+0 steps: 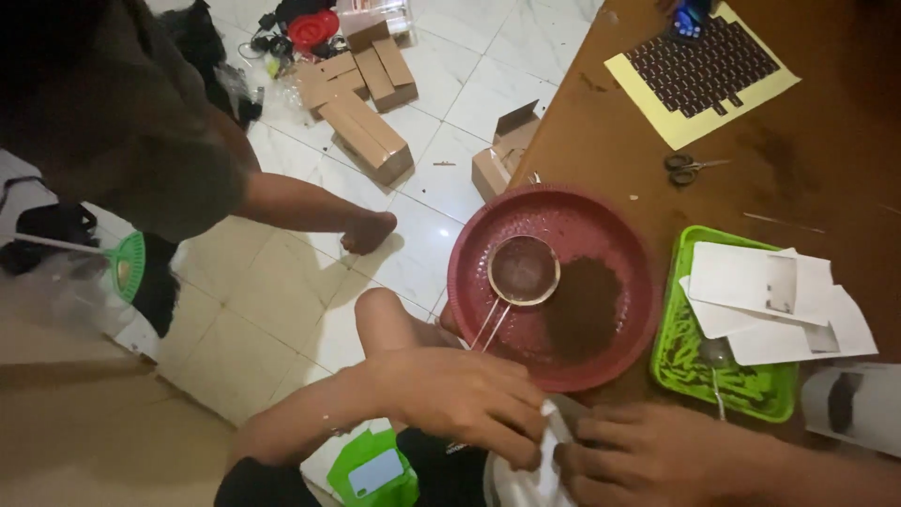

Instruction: The person is organizing and preparing coffee pouches by opening them and inserting filters.

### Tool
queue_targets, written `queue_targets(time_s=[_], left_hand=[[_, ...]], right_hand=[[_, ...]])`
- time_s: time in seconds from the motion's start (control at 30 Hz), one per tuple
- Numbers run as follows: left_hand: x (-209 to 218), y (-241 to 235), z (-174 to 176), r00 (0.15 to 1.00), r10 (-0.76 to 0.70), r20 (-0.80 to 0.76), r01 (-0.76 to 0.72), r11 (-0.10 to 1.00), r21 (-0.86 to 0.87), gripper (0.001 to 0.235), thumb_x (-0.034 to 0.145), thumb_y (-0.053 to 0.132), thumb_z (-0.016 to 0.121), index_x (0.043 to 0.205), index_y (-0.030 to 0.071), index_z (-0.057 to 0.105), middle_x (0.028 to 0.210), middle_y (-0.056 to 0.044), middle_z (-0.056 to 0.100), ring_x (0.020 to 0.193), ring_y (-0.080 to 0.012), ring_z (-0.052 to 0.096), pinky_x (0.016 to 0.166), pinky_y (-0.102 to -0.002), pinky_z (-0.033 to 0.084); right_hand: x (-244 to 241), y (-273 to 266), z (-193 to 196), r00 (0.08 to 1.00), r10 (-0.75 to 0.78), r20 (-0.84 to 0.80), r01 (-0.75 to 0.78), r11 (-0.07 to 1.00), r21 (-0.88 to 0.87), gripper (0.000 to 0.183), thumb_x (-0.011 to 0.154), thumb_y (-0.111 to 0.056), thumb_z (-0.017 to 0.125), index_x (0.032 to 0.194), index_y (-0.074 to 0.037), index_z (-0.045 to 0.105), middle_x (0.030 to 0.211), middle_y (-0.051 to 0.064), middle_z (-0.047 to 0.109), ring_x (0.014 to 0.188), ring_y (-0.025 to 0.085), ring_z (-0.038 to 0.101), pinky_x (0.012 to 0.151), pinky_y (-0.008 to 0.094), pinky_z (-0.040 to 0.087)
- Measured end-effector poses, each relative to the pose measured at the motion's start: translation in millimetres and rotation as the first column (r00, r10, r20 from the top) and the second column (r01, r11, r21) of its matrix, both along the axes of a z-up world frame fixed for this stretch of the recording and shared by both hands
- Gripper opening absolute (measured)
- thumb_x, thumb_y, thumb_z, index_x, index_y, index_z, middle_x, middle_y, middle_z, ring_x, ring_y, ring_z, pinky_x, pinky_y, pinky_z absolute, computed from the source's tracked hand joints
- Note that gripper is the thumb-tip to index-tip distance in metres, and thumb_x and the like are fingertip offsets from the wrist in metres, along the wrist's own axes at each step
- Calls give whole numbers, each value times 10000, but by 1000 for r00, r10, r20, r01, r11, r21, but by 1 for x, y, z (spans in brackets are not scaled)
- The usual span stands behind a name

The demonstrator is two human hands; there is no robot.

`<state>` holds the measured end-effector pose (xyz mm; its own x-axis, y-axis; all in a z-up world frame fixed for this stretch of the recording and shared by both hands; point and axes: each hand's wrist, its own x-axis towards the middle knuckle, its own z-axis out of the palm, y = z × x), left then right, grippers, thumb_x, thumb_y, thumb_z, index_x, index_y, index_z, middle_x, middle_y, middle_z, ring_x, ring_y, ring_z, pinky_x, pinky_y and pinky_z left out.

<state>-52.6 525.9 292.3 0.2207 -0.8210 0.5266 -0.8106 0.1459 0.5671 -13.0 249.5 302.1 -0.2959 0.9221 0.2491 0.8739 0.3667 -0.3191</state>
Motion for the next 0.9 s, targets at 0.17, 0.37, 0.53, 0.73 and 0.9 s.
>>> queue_targets(time_s=[0.17,0.37,0.53,0.73,0.9], left_hand=[[11,-5,-32,967,165,-194,-174,984,-31,335,842,-10,740,1156,70,656,1346,-89,565,1236,-313,619,1072,-441,572],[3,-28,-123,676,49,-735,-249,954,-166,1383,626,569,826,1624,44,25,1704,-247,138,1584,-448,244,1335,-564,219],[-39,-91,-265,482,164,-861,-321,947,1,1478,628,376,910,1611,33,-138,1688,-291,-2,1549,-418,84,1267,-527,124],[-52,-152,-248,18,50,-999,-457,889,36,1378,676,297,936,1656,92,-12,1641,-257,150,1502,-371,195,1220,-515,202],[-30,-183,-272,-314,-99,-944,-558,824,100,1309,783,374,874,1654,65,-52,1640,-330,105,1494,-472,240,1135,-599,383]], right_hand=[[2,-20,-11,992,-85,93,109,951,-291,507,735,-246,736,1192,-108,567,1535,164,482,1241,378,508,896,512,476],[27,-23,1,748,-657,-99,547,694,-468,571,718,-278,862,1173,-100,568,976,64,799,721,170,818,642,287,709],[64,-50,-78,529,-792,-305,599,603,-527,417,835,-243,720,1233,-182,611,946,89,815,777,304,796,657,440,603],[63,-68,-117,328,-803,-498,632,578,-516,417,964,-230,661,1306,-54,499,1269,231,679,1129,416,692,938,545,532],[50,-117,-149,181,-899,-398,767,382,-515,540,1029,-222,582,1534,-108,429,1505,152,502,1341,375,537,1018,479,494]])
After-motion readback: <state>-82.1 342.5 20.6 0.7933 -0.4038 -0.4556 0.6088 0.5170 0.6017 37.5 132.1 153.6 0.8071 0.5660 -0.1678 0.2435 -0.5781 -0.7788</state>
